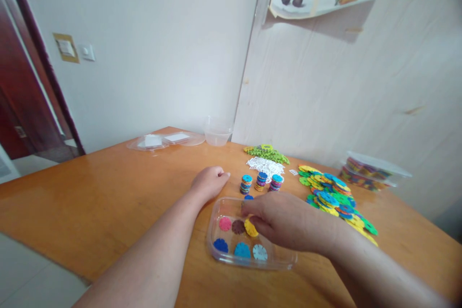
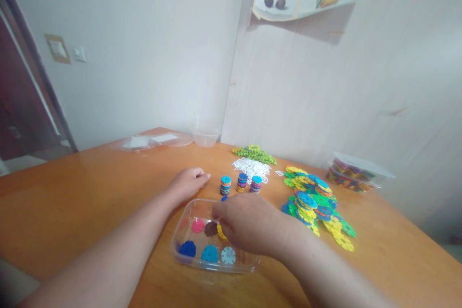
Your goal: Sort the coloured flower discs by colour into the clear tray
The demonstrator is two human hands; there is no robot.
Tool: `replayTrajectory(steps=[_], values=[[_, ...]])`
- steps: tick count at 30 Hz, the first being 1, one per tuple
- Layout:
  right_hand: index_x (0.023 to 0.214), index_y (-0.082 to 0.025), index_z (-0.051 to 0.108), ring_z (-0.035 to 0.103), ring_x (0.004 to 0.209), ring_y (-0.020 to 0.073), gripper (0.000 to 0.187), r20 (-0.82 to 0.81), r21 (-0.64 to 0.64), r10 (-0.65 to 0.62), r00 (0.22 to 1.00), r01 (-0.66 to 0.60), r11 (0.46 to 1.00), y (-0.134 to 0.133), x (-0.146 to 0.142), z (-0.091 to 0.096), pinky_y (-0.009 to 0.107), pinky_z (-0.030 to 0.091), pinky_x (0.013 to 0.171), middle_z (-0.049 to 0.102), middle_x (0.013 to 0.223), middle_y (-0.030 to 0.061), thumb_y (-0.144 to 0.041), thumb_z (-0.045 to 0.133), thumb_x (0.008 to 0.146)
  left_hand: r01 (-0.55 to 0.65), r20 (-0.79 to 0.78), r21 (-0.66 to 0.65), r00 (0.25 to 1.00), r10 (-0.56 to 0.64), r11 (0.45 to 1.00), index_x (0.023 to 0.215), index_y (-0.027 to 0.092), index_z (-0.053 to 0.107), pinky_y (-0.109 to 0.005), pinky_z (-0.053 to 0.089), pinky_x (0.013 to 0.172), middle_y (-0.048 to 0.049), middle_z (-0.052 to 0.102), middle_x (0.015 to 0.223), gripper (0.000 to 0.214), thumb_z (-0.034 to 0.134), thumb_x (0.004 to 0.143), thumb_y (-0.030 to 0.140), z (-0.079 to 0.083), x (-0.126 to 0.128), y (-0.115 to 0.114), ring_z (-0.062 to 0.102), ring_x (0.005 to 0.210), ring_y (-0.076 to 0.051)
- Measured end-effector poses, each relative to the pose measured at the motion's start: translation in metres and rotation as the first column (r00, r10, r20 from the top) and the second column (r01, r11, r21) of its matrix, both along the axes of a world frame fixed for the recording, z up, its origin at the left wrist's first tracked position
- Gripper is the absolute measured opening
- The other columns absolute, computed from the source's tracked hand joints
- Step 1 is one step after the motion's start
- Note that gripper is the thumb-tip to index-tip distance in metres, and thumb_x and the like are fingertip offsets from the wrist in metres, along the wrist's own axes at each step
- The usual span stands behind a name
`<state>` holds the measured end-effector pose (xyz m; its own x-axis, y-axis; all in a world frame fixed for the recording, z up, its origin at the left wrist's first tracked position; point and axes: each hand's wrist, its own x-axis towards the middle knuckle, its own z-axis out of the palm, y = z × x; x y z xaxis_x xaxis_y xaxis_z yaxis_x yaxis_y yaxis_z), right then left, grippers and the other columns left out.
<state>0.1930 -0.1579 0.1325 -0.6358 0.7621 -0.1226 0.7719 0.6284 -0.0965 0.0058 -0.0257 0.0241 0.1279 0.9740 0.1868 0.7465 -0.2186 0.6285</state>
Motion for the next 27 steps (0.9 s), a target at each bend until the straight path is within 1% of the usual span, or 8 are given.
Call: replayTrajectory(steps=[3,6,8,12,16,20,24,27], values=[[0.097,-0.024,0.070,0.065,0.075,0.0196,0.025,0.081,0.044,-0.019,0.997,0.016,0.999,0.004,-0.004,-0.002,0.026,0.037,0.059,0.073,0.085,0.0045,-0.029,0.048,0.087,-0.007,0.004,-0.001,1.000,0.007,1.000,0.071,0.020,0.064,-0.025,0.027,0.052,-0.0029,0.067,0.070,0.039,0.047,0.082,0.052,0.001,0.000,-0.001,0.054,0.061,-0.015],[0.101,-0.027,0.069,0.064,0.071,0.0194,0.024,0.148,0.021,0.020,0.989,-0.023,1.000,0.005,-0.005,-0.005,0.026,0.034,0.056,0.073,0.084,0.0036,-0.034,0.053,0.083,-0.006,0.014,-0.006,1.000,0.006,1.000,0.071,0.019,0.065,-0.025,0.026,0.052,-0.0031,0.067,0.070,0.038,0.048,0.082,0.052,0.001,0.000,-0.001,0.054,0.061,-0.015],[0.102,-0.028,0.068,0.065,0.072,0.0198,0.025,0.168,0.029,0.038,0.985,-0.044,0.999,0.004,-0.005,-0.008,0.026,0.034,0.056,0.073,0.086,0.0036,-0.033,0.054,0.083,0.000,0.020,-0.002,1.000,0.000,1.000,0.071,0.019,0.064,-0.025,0.026,0.052,-0.0032,0.066,0.070,0.037,0.049,0.082,0.051,0.001,0.000,-0.001,0.054,0.061,-0.015],[0.100,-0.025,0.068,0.066,0.073,0.0226,0.024,0.208,0.084,0.021,0.978,-0.039,0.996,0.005,-0.006,-0.013,0.028,0.034,0.057,0.073,0.085,0.0059,-0.029,0.055,0.080,0.002,0.023,0.007,1.000,-0.002,1.000,0.069,0.019,0.063,-0.025,0.026,0.051,-0.0030,0.065,0.068,0.037,0.049,0.082,0.051,0.002,0.001,-0.001,0.054,0.060,-0.015],[0.099,-0.025,0.068,0.068,0.076,0.0240,0.023,0.212,0.109,0.029,0.977,-0.053,0.993,0.005,-0.005,-0.016,0.029,0.036,0.058,0.073,0.085,0.0056,-0.027,0.056,0.079,0.008,0.018,0.016,1.000,-0.008,1.000,0.069,0.019,0.063,-0.026,0.026,0.051,-0.0029,0.065,0.067,0.036,0.049,0.082,0.050,0.002,0.000,-0.001,0.053,0.059,-0.015],[0.099,-0.024,0.068,0.068,0.076,0.0240,0.024,0.191,0.116,0.017,0.982,-0.039,0.993,0.004,-0.004,-0.016,0.028,0.036,0.057,0.073,0.085,0.0052,-0.027,0.057,0.079,0.008,0.020,0.017,1.000,-0.009,1.000,0.069,0.020,0.063,-0.025,0.026,0.051,-0.0029,0.065,0.067,0.036,0.049,0.082,0.051,0.001,0.000,-0.001,0.053,0.059,-0.014],[0.103,-0.029,0.069,0.068,0.078,0.0206,0.026,0.146,0.049,0.017,0.989,-0.025,0.998,0.002,-0.005,-0.011,0.026,0.040,0.061,0.074,0.089,0.0028,-0.025,0.052,0.084,0.008,0.017,0.008,1.000,-0.008,1.000,0.069,0.020,0.063,-0.025,0.026,0.051,-0.0029,0.065,0.068,0.037,0.048,0.082,0.051,0.001,0.000,-0.001,0.053,0.059,-0.014],[0.105,-0.030,0.071,0.069,0.082,0.0193,0.033,0.150,0.014,0.037,0.988,-0.040,0.999,0.000,-0.008,-0.008,0.026,0.043,0.067,0.075,0.092,0.0029,-0.020,0.046,0.086,0.003,0.010,0.000,1.000,-0.003,1.000,0.070,0.020,0.063,-0.025,0.026,0.051,-0.0029,0.066,0.069,0.036,0.048,0.082,0.051,0.001,0.000,-0.001,0.054,0.060,-0.015]])
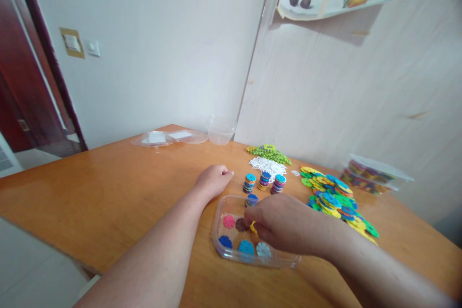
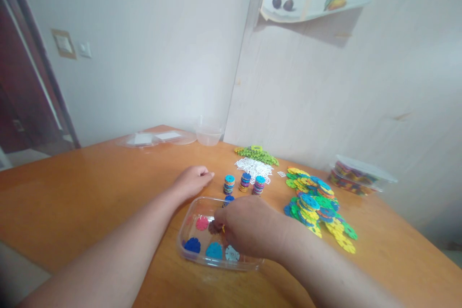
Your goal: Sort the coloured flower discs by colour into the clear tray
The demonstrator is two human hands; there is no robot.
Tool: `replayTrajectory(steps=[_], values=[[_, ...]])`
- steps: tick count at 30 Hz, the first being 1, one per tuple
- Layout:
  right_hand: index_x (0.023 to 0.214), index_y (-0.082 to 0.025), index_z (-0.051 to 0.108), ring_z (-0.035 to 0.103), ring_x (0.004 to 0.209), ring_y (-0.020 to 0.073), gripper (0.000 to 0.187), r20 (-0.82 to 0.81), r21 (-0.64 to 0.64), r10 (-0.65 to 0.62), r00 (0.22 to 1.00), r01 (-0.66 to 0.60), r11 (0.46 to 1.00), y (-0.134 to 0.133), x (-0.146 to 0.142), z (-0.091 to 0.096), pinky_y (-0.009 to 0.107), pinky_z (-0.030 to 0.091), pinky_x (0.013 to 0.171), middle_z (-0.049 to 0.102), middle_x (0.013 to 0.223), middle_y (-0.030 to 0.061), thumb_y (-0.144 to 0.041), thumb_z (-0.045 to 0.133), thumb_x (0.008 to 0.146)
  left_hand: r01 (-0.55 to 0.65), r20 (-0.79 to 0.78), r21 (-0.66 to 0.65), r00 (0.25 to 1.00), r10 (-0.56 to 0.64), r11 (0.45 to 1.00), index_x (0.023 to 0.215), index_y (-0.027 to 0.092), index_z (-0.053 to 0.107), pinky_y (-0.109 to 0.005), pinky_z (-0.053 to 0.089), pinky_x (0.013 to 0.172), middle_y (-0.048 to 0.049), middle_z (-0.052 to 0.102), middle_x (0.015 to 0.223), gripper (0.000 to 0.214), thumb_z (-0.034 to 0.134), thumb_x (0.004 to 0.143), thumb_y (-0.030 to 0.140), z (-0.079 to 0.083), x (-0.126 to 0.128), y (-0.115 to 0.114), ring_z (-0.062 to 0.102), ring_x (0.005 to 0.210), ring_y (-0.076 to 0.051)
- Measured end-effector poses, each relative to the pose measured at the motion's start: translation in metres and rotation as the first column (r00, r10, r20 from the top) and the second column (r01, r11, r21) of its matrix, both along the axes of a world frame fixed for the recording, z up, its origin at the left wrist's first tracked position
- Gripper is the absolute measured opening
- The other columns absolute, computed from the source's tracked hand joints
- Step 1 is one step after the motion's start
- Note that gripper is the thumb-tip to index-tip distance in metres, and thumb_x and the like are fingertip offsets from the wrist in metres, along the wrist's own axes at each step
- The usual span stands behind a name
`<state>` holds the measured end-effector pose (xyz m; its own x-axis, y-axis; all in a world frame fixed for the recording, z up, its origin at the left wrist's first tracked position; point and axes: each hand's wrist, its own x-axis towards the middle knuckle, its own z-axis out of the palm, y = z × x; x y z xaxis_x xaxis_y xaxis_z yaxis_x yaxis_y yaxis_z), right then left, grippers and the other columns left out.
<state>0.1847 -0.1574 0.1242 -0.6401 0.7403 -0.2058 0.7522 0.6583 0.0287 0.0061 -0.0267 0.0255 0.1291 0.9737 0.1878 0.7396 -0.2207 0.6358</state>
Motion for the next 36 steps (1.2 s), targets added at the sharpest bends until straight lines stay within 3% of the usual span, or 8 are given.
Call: replayTrajectory(steps=[4,23,30,33,36], values=[[0.109,-0.029,0.072,0.069,0.086,0.0210,0.034,0.031,-0.002,0.033,0.999,-0.033,0.999,0.000,-0.004,0.000,0.027,0.044,0.072,0.076,0.095,0.0049,-0.019,0.048,0.086,0.001,0.001,-0.004,1.000,-0.001,1.000,0.070,0.020,0.064,-0.025,0.027,0.051,-0.0031,0.067,0.070,0.037,0.048,0.081,0.052,0.001,0.000,-0.001,0.055,0.061,-0.015],[0.102,-0.026,0.073,0.069,0.078,0.0217,0.030,0.069,0.029,0.033,0.997,-0.035,0.999,0.000,-0.006,-0.002,0.028,0.043,0.066,0.076,0.090,0.0068,-0.020,0.048,0.088,0.009,-0.003,-0.010,1.000,-0.009,1.000,0.072,0.020,0.065,-0.025,0.029,0.054,-0.0039,0.068,0.071,0.037,0.049,0.082,0.051,0.002,0.000,-0.002,0.056,0.063,-0.016],[0.095,-0.023,0.069,0.060,0.069,0.0130,0.024,-0.288,0.022,-0.063,0.956,0.073,0.997,-0.006,0.016,0.012,0.023,0.038,0.062,0.070,0.080,0.0005,-0.023,0.045,0.091,0.006,0.008,-0.014,1.000,-0.006,1.000,0.070,0.019,0.063,-0.024,0.028,0.053,-0.0030,0.067,0.068,0.037,0.048,0.082,0.050,0.001,0.000,-0.001,0.054,0.061,-0.015],[0.098,-0.022,0.064,0.056,0.066,0.0127,0.023,-0.483,0.058,-0.171,0.859,0.226,0.972,-0.009,0.035,0.007,0.023,0.039,0.060,0.065,0.074,-0.0004,-0.027,0.043,0.093,0.023,0.018,0.000,1.000,-0.023,1.000,0.069,0.020,0.062,-0.025,0.029,0.053,-0.0023,0.066,0.068,0.038,0.048,0.082,0.052,0.000,-0.001,0.000,0.054,0.061,-0.015],[0.097,-0.021,0.062,0.057,0.069,0.0144,0.024,-0.629,0.049,-0.269,0.729,0.382,0.923,-0.016,0.056,-0.009,0.025,0.043,0.061,0.065,0.077,0.0015,-0.033,0.041,0.094,0.035,0.021,0.019,0.999,-0.035,0.999,0.068,0.020,0.061,-0.025,0.030,0.053,-0.0018,0.065,0.067,0.039,0.047,0.082,0.053,-0.002,-0.003,0.001,0.054,0.061,-0.015]])
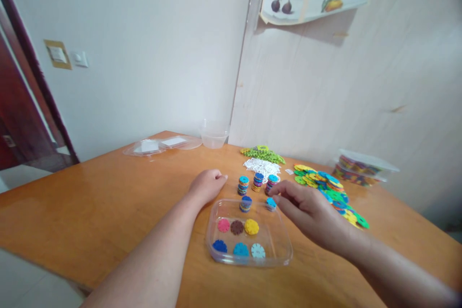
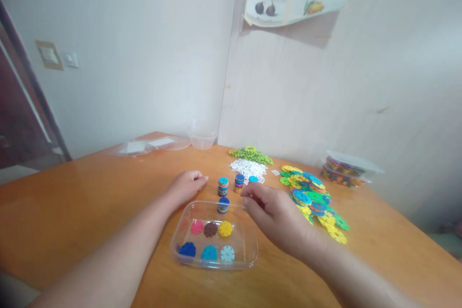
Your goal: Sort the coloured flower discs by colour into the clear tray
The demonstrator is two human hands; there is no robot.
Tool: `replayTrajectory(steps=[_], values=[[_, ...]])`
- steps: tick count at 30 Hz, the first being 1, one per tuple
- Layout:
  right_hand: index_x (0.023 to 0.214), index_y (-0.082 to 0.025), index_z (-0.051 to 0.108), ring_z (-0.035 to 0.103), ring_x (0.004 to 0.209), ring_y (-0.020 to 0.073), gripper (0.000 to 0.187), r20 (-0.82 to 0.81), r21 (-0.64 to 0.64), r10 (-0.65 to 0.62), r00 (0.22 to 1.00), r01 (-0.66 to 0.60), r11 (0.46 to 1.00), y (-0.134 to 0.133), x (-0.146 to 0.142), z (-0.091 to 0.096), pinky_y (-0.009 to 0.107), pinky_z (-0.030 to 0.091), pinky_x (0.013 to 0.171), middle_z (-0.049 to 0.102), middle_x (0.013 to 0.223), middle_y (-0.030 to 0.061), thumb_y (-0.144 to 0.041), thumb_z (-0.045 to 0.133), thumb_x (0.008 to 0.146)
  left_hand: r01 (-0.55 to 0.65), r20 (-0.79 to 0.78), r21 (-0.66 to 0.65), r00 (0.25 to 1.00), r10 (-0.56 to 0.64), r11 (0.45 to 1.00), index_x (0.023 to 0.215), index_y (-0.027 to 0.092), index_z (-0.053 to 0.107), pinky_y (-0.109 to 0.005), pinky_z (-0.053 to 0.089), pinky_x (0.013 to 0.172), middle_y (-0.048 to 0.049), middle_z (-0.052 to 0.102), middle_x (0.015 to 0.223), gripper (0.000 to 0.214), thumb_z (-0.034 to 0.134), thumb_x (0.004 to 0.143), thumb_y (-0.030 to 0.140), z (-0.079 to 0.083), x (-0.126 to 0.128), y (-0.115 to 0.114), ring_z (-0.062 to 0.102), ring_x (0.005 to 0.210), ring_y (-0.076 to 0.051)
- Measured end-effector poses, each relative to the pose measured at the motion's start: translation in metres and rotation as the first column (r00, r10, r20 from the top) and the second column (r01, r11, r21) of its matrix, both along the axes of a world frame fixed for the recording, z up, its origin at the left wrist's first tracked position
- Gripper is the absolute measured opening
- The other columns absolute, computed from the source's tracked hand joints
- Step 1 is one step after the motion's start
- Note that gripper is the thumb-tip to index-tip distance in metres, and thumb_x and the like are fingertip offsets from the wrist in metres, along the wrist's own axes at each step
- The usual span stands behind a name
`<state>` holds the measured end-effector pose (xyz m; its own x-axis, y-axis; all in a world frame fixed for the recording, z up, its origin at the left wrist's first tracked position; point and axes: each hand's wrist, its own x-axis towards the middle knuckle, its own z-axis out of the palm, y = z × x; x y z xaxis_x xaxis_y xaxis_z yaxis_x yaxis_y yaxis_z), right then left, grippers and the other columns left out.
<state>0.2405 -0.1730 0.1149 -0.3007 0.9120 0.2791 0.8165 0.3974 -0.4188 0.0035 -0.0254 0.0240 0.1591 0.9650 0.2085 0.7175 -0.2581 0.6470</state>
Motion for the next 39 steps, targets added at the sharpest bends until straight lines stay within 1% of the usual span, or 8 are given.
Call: replayTrajectory(steps=[3,11,15,18,23,27,30,39], values=[[0.092,-0.020,0.062,0.057,0.069,0.0161,0.026,-0.100,-0.011,-0.111,0.989,0.111,0.994,-0.010,0.017,-0.023,0.027,0.045,0.061,0.064,0.075,0.0021,-0.035,0.041,0.094,-0.003,-0.006,0.013,1.000,0.003,1.000,0.067,0.020,0.061,-0.025,0.030,0.054,-0.0013,0.064,0.065,0.039,0.047,0.082,0.053,-0.001,-0.001,0.000,0.054,0.060,-0.015],[0.087,-0.019,0.061,0.060,0.075,0.0180,0.025,-0.257,-0.046,-0.139,0.957,0.131,0.990,-0.013,0.036,-0.073,0.029,0.048,0.068,0.067,0.079,0.0030,-0.032,0.041,0.092,0.016,0.059,0.036,0.998,-0.018,0.999,0.065,0.018,0.059,-0.025,0.033,0.057,-0.0008,0.064,0.064,0.040,0.047,0.082,0.052,0.006,-0.001,-0.006,0.055,0.061,-0.015],[0.088,-0.019,0.062,0.061,0.076,0.0180,0.024,-0.252,-0.059,-0.127,0.959,0.115,0.992,-0.004,0.039,-0.080,0.028,0.046,0.067,0.068,0.080,0.0030,-0.030,0.040,0.092,-0.028,0.137,0.077,0.990,0.017,0.997,0.066,0.017,0.058,-0.024,0.036,0.059,0.0001,0.063,0.064,0.039,0.049,0.081,0.052,0.016,-0.005,-0.011,0.055,0.062,-0.014],[0.091,-0.019,0.062,0.062,0.075,0.0176,0.024,-0.204,-0.069,-0.125,0.971,0.114,0.991,-0.003,0.039,-0.081,0.027,0.045,0.067,0.068,0.080,0.0034,-0.029,0.040,0.091,-0.183,0.256,0.130,0.956,0.145,0.975,0.074,0.017,0.061,-0.023,0.038,0.060,0.0001,0.064,0.068,0.037,0.051,0.080,0.052,0.028,-0.013,-0.017,0.056,0.066,-0.015],[0.112,-0.021,0.059,0.064,0.074,0.0170,0.030,-0.123,-0.038,-0.113,0.986,0.109,0.993,-0.008,0.038,-0.078,0.025,0.042,0.065,0.069,0.081,0.0026,-0.025,0.037,0.092,-0.382,0.370,0.248,0.887,0.277,0.890,0.083,0.018,0.066,-0.023,0.040,0.062,0.0010,0.064,0.074,0.032,0.054,0.078,0.048,0.069,-0.017,-0.045,0.055,0.069,-0.015],[0.133,-0.022,0.046,0.066,0.082,0.0181,0.044,-0.050,0.057,-0.049,0.998,0.052,0.997,-0.015,0.036,-0.074,0.026,0.042,0.069,0.070,0.098,0.0049,-0.020,0.040,0.089,-0.204,0.151,0.174,0.972,0.178,0.963,0.078,0.019,0.065,-0.023,0.036,0.055,0.0029,0.058,0.062,0.034,0.053,0.078,0.051,0.113,0.000,-0.085,0.051,0.060,-0.014],[0.137,-0.022,0.042,0.064,0.093,0.0194,0.052,0.006,0.158,0.029,1.000,-0.030,0.987,-0.019,0.035,-0.073,0.027,0.043,0.075,0.065,0.116,0.0080,-0.015,0.043,0.086,-0.017,-0.023,-0.005,1.000,0.017,1.000,0.070,0.019,0.063,-0.023,0.034,0.053,0.0029,0.055,0.057,0.034,0.054,0.076,0.052,0.128,0.019,-0.110,0.050,0.056,-0.014],[0.128,-0.021,0.050,0.064,0.091,0.0188,0.042,0.020,0.232,0.205,0.979,-0.204,0.951,-0.020,0.036,-0.078,0.027,0.045,0.076,0.065,0.111,0.0076,-0.017,0.045,0.087,0.167,-0.291,-0.347,0.916,-0.275,0.923,0.054,0.019,0.065,-0.025,0.027,0.047,-0.0003,0.057,0.049,0.025,0.054,0.071,0.034,0.086,0.049,-0.113,0.046,0.046,-0.013]])
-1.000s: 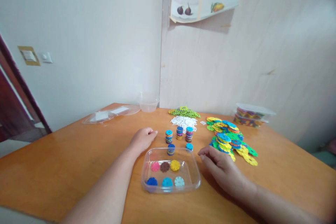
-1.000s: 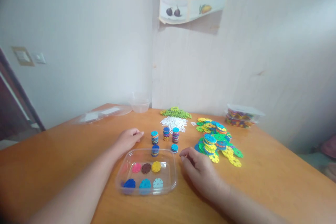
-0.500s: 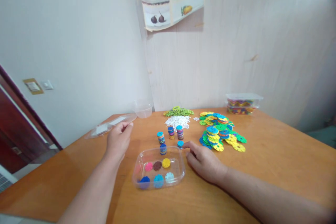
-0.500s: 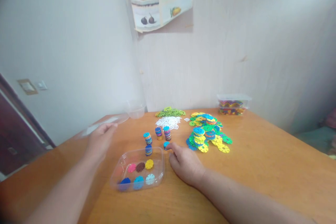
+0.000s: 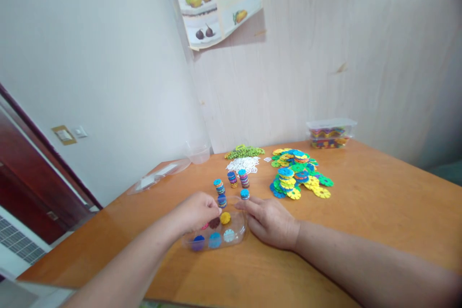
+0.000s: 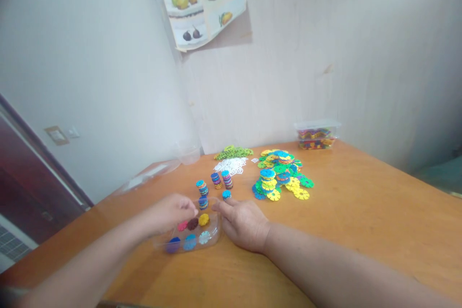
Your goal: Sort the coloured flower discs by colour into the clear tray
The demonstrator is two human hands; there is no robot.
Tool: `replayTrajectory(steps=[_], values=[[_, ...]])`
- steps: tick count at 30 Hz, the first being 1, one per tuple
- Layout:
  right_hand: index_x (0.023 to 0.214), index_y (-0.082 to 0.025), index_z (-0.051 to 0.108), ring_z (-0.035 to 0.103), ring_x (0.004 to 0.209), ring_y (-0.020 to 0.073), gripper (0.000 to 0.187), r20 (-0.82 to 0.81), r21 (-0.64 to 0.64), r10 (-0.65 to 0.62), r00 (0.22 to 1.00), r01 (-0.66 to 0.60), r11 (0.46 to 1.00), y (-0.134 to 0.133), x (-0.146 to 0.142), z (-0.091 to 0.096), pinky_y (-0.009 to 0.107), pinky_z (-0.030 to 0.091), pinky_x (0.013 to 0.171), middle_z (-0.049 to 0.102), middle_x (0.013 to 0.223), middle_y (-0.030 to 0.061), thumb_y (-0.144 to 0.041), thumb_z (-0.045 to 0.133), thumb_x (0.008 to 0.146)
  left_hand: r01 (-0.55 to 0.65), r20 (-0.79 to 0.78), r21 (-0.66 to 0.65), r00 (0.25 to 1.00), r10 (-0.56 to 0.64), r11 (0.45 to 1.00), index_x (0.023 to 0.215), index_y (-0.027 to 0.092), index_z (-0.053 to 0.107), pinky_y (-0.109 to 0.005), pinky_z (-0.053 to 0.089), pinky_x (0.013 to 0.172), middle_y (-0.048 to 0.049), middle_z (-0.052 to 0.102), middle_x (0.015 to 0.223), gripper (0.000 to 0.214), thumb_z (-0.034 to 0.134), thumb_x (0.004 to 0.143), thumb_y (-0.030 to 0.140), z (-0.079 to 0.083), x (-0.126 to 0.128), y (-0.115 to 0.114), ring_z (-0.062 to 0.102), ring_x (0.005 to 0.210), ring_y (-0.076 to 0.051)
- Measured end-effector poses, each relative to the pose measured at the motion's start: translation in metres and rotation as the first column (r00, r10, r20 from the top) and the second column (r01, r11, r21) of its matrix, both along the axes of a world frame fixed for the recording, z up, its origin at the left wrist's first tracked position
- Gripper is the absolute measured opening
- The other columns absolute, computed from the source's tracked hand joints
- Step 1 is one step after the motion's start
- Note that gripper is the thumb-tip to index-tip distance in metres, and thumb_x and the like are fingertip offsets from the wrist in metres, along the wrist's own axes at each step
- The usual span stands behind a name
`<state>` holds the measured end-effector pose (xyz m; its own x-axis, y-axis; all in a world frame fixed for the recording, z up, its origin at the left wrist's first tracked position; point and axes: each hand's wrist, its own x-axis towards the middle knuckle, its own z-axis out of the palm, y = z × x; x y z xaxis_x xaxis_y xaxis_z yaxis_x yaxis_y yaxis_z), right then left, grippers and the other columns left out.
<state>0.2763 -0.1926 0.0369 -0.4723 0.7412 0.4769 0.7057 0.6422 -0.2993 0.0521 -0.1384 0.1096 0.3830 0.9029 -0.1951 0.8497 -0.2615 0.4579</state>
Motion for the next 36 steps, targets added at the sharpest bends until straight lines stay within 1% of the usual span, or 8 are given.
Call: replayTrajectory(steps=[2,4,8,12,19,23,29,36], values=[[0.127,-0.021,0.051,0.065,0.091,0.0191,0.040,-0.001,-0.004,0.001,1.000,-0.001,1.000,0.000,0.000,0.000,0.027,0.045,0.075,0.066,0.109,0.0072,-0.019,0.045,0.088,-0.007,-0.029,-0.006,1.000,0.007,1.000,0.055,0.018,0.066,-0.025,0.029,0.047,-0.0014,0.060,0.051,0.023,0.054,0.069,0.031,-0.010,0.004,0.003,0.049,0.046,-0.013],[0.126,-0.022,0.051,0.065,0.090,0.0195,0.039,0.000,-0.007,-0.001,1.000,0.001,1.000,0.001,0.000,0.001,0.027,0.045,0.074,0.067,0.108,0.0069,-0.020,0.045,0.088,-0.019,-0.089,0.006,0.996,0.019,1.000,0.057,0.018,0.067,-0.025,0.029,0.047,-0.0014,0.061,0.052,0.021,0.055,0.068,0.032,-0.014,0.008,0.004,0.050,0.047,-0.013],[0.125,-0.023,0.051,0.065,0.089,0.0197,0.039,0.014,-0.017,-0.006,1.000,0.006,1.000,0.001,-0.001,0.003,0.027,0.045,0.074,0.068,0.108,0.0069,-0.020,0.047,0.087,-0.031,-0.167,0.050,0.985,0.039,0.998,0.060,0.018,0.067,-0.023,0.029,0.048,-0.0004,0.061,0.053,0.022,0.059,0.068,0.037,-0.011,0.017,-0.002,0.052,0.050,-0.013],[0.128,-0.024,0.048,0.065,0.088,0.0195,0.042,0.018,-0.032,-0.001,1.000,0.002,0.999,0.001,-0.001,0.004,0.027,0.044,0.073,0.068,0.107,0.0066,-0.019,0.047,0.086,-0.038,-0.249,0.101,0.967,0.062,0.994,0.058,0.020,0.066,-0.024,0.026,0.047,-0.0002,0.061,0.054,0.022,0.060,0.066,0.039,-0.006,0.025,-0.010,0.053,0.050,-0.014],[0.125,-0.025,0.050,0.066,0.088,0.0206,0.042,0.006,-0.026,0.000,1.000,0.000,1.000,0.003,-0.002,0.002,0.027,0.044,0.071,0.068,0.109,0.0057,-0.017,0.047,0.083,-0.042,-0.383,0.200,0.916,0.118,0.979,0.062,0.024,0.067,-0.027,0.024,0.047,-0.0004,0.064,0.061,0.022,0.061,0.062,0.044,-0.013,0.027,-0.008,0.055,0.053,-0.017],[0.122,-0.024,0.051,0.066,0.089,0.0203,0.040,0.008,-0.031,0.002,1.000,-0.001,1.000,0.002,-0.002,0.002,0.027,0.043,0.072,0.068,0.109,0.0059,-0.017,0.047,0.083,-0.031,-0.394,0.220,0.912,0.118,0.975,0.063,0.025,0.066,-0.026,0.023,0.047,-0.0003,0.065,0.063,0.021,0.061,0.062,0.045,-0.017,0.024,-0.006,0.056,0.055,-0.017],[0.123,-0.024,0.051,0.066,0.088,0.0200,0.039,0.014,-0.038,-0.006,1.000,0.006,0.999,0.002,-0.002,0.004,0.026,0.042,0.071,0.069,0.108,0.0060,-0.018,0.048,0.084,-0.012,-0.379,0.229,0.920,0.100,0.973,0.063,0.024,0.065,-0.026,0.022,0.048,-0.0003,0.063,0.061,0.018,0.058,0.064,0.040,-0.020,0.025,-0.005,0.055,0.054,-0.016],[0.123,-0.025,0.051,0.066,0.087,0.0196,0.038,0.008,-0.038,-0.001,1.000,0.002,0.999,0.002,-0.002,0.004,0.026,0.043,0.070,0.068,0.106,0.0051,-0.019,0.046,0.085,0.010,-0.356,0.211,0.932,0.067,0.977,0.063,0.023,0.064,-0.026,0.021,0.046,0.0003,0.060,0.056,0.016,0.058,0.065,0.037,-0.018,0.031,-0.008,0.052,0.050,-0.015]])
